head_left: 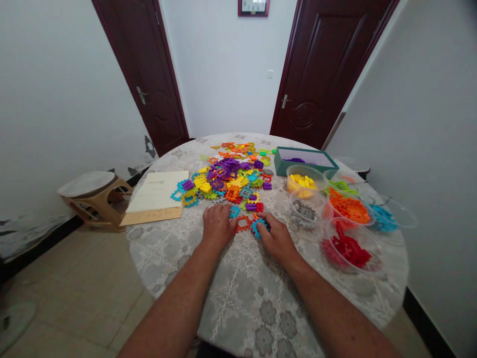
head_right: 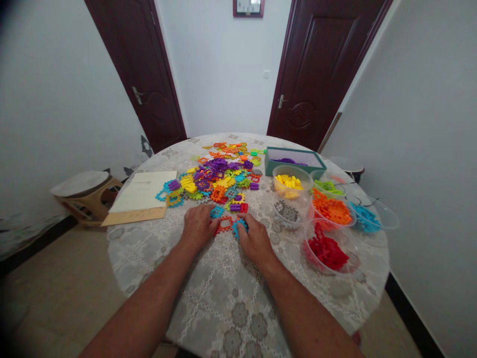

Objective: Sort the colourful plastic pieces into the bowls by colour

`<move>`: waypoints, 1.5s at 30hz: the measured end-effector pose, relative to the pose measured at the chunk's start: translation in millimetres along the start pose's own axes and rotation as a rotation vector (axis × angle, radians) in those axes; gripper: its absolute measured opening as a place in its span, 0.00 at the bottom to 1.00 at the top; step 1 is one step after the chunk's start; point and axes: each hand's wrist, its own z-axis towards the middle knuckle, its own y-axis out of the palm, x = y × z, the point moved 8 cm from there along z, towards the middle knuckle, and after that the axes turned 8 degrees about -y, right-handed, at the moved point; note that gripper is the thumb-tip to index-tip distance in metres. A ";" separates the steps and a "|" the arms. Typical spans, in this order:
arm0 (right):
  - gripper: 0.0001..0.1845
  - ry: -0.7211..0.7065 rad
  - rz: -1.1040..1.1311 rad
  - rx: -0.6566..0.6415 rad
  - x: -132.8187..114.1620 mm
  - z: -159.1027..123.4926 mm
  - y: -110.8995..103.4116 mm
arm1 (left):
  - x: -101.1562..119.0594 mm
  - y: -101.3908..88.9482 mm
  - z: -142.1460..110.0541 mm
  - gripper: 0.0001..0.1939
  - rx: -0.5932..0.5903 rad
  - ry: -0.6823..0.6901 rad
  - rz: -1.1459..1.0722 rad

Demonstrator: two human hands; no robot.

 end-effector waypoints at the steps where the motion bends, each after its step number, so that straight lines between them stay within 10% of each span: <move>1: 0.19 -0.003 0.001 -0.002 -0.8 -0.2 0.2 | -0.8 0.4 0.5 0.21 0.000 -0.009 -0.008; 20: 0.22 0.017 -0.067 -0.061 -5.7 -0.6 2.8 | 13.2 -15.8 -2.0 0.27 0.183 0.177 -0.432; 28: 0.23 0.326 0.455 -0.011 24.6 -4.3 20.5 | 37.3 -41.0 -19.9 0.12 0.272 0.361 -0.506; 35: 0.21 0.523 0.905 0.126 24.7 -4.8 24.2 | 61.3 -27.8 -29.0 0.10 0.204 0.507 -0.389; 45: 0.25 0.448 0.919 0.171 21.4 1.0 11.8 | 72.7 -26.4 -37.8 0.20 0.025 0.568 -0.494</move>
